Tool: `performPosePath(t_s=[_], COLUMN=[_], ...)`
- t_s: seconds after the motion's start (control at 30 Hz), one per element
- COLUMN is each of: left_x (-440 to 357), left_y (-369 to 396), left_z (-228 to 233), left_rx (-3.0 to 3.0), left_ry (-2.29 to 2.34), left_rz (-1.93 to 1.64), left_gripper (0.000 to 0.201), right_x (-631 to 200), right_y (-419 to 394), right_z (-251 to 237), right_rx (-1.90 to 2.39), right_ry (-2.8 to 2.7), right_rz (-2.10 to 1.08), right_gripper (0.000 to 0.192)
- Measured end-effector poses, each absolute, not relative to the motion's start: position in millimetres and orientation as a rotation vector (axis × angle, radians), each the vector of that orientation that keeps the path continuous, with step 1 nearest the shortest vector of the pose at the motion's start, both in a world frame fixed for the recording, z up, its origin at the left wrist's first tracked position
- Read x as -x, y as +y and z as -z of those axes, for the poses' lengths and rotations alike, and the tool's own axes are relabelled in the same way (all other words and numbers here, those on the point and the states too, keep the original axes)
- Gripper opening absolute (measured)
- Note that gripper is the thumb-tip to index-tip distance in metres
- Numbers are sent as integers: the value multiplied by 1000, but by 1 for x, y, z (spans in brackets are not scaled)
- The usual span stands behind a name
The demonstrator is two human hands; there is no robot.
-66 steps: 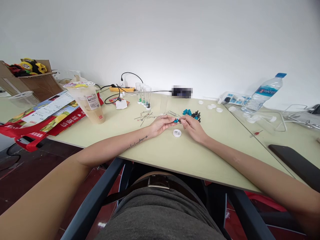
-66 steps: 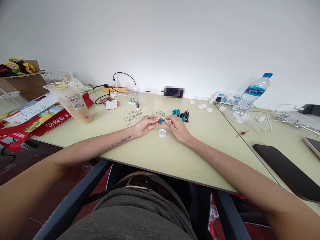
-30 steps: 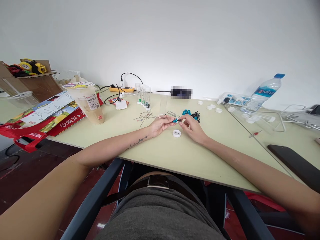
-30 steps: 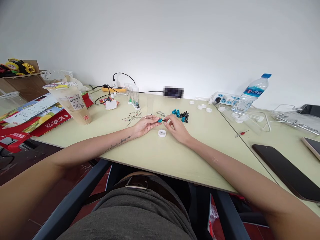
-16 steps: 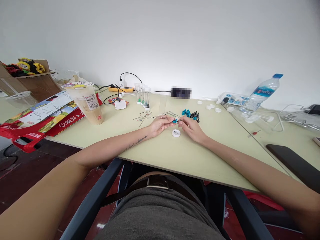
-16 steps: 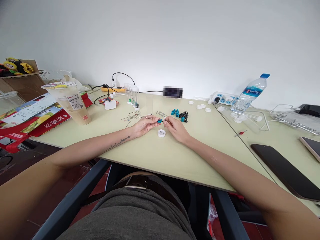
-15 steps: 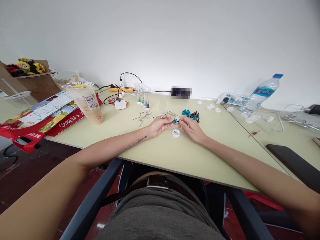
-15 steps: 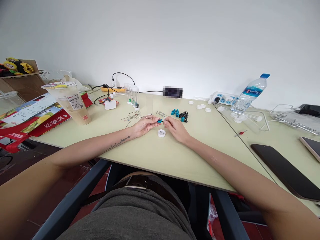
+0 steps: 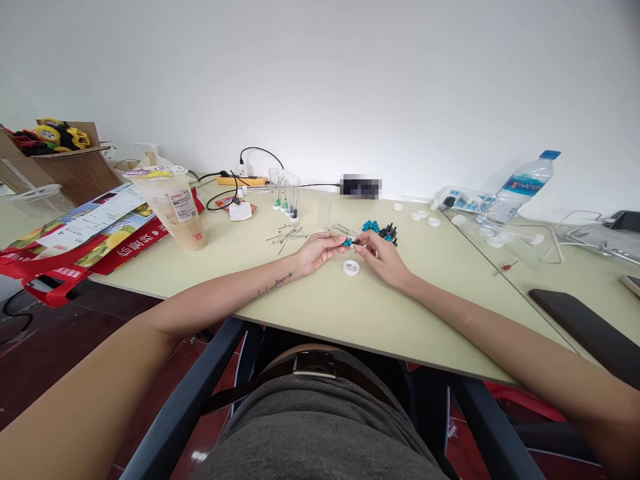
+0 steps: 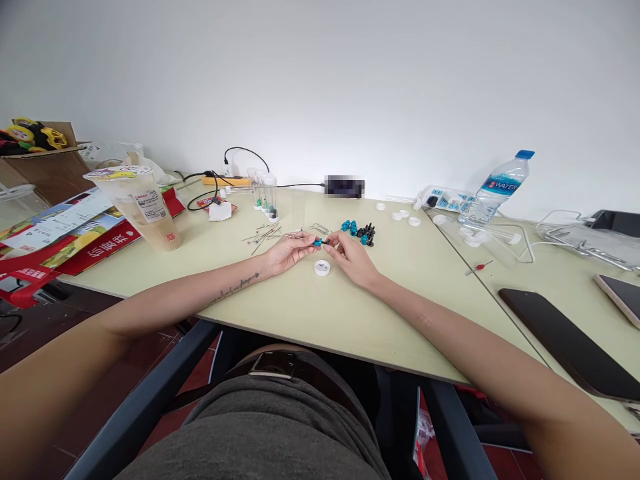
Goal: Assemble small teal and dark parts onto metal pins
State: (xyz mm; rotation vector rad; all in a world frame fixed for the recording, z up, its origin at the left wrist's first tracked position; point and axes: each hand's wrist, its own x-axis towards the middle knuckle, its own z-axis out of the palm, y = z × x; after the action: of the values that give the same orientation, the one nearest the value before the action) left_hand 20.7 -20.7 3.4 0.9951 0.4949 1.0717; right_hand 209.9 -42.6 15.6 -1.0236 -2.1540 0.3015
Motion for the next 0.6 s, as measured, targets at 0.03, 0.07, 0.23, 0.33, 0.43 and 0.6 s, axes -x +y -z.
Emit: performPosePath(t_s=[0.03, 0.07, 0.23, 0.33, 0.43, 0.6], left_x=[-21, -21, -20, -21, -21, -21], left_y=[-21, -20, -19, -19, -20, -22], left_z=[-3, -3, -2, -2, -3, -4], left_rx=[-999, -1002, -998, -997, -1008, -1011], left_ry=[489, 485, 488, 494, 498, 500], left_rz=[-1067, -1064, -1068, -1070, -1069, -1067], left_gripper=[11, 12, 12, 11, 11, 10], right_x=[-210, -210, -211, -210, -210, -211], right_y=[-43, -42, -42, -42, -41, -40], right_z=[-16, -16, -16, -15, -15, -14], right_rx=[1025, 1026, 1019, 990, 1008, 1021], right_ry=[-2160, -2167, -2148, -2139, -2146, -2146], right_rz=[-304, -309, -340, -336, -315, -323], right_gripper=[28, 28, 28, 27, 25, 25])
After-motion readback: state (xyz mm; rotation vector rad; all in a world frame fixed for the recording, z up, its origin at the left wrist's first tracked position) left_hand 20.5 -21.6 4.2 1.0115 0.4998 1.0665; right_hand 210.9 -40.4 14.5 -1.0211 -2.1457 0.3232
